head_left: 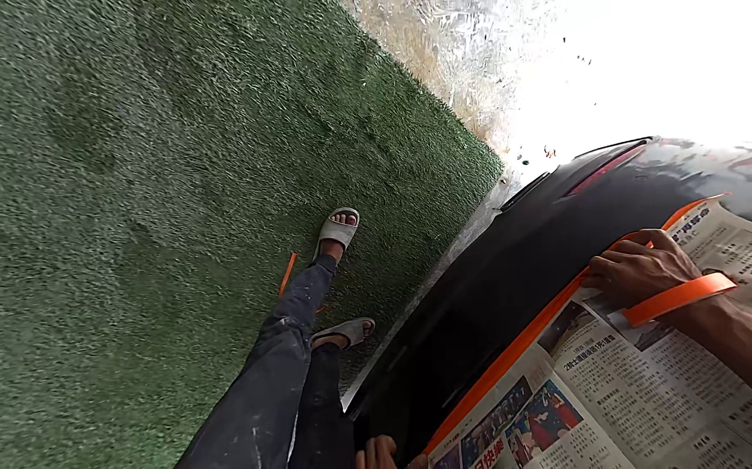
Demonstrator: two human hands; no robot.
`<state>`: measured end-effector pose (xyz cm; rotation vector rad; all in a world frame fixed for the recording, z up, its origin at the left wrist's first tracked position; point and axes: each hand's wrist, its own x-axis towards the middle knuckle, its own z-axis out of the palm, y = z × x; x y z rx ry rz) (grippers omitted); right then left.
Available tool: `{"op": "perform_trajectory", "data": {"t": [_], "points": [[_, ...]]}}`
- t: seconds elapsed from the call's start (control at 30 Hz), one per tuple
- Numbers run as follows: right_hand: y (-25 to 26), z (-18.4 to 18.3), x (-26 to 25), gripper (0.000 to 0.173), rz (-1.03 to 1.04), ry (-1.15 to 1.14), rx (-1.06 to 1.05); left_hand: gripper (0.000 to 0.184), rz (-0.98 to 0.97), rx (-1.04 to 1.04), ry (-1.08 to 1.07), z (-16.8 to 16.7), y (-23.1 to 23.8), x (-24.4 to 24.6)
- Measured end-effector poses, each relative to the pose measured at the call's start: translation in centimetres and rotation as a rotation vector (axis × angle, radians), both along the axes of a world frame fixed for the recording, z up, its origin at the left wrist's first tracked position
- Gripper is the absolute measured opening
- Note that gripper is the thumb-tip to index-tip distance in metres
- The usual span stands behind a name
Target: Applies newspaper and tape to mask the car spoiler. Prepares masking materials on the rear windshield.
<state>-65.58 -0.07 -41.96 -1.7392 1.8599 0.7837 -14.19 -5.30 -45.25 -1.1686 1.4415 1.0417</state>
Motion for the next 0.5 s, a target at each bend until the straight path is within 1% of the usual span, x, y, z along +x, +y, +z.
{"op": "perform_trajectory", "data": {"t": [0.03,0.1,0.17,0.2,0.27,0.33,0.43,0.5], "points": [[0.0,0.0,0.0,0.026,-0.004,0.008,0.005,0.069,-0.055,0.006,0.146,-0.8,-0.7,0.5],[0.0,-0.1,0.1,0.027,-0.017,0.019,0.002,0.066,-0.121,0.149,0.380,-2.8,-2.2,0.7],[-0.2,-0.1,-0.1,0.032,-0.038,0.036,0.013,0.068,-0.157,0.263,0.546,-4.7,-3.2,-0.2],[-0.1,-0.2,-0.2,0.035,-0.045,0.045,0.018,0.070,-0.174,0.266,0.615,-5.4,-3.5,-0.9],[-0.2,-0.3,-0.3,0.039,-0.067,0.059,0.033,0.076,-0.190,0.211,0.733,-6.1,-3.9,-2.7],[-0.4,-0.2,-0.1,0.039,-0.087,0.059,0.045,0.077,-0.215,0.127,0.857,-6.7,-3.7,-4.4],[-0.7,0.0,0.2,0.038,-0.126,0.060,0.077,0.074,-0.264,-0.097,1.078,-8.0,-2.7,-7.1],[-0.7,0.1,0.2,0.038,-0.151,0.067,0.086,0.075,-0.264,-0.194,1.153,-8.8,-2.2,-9.7]]}}
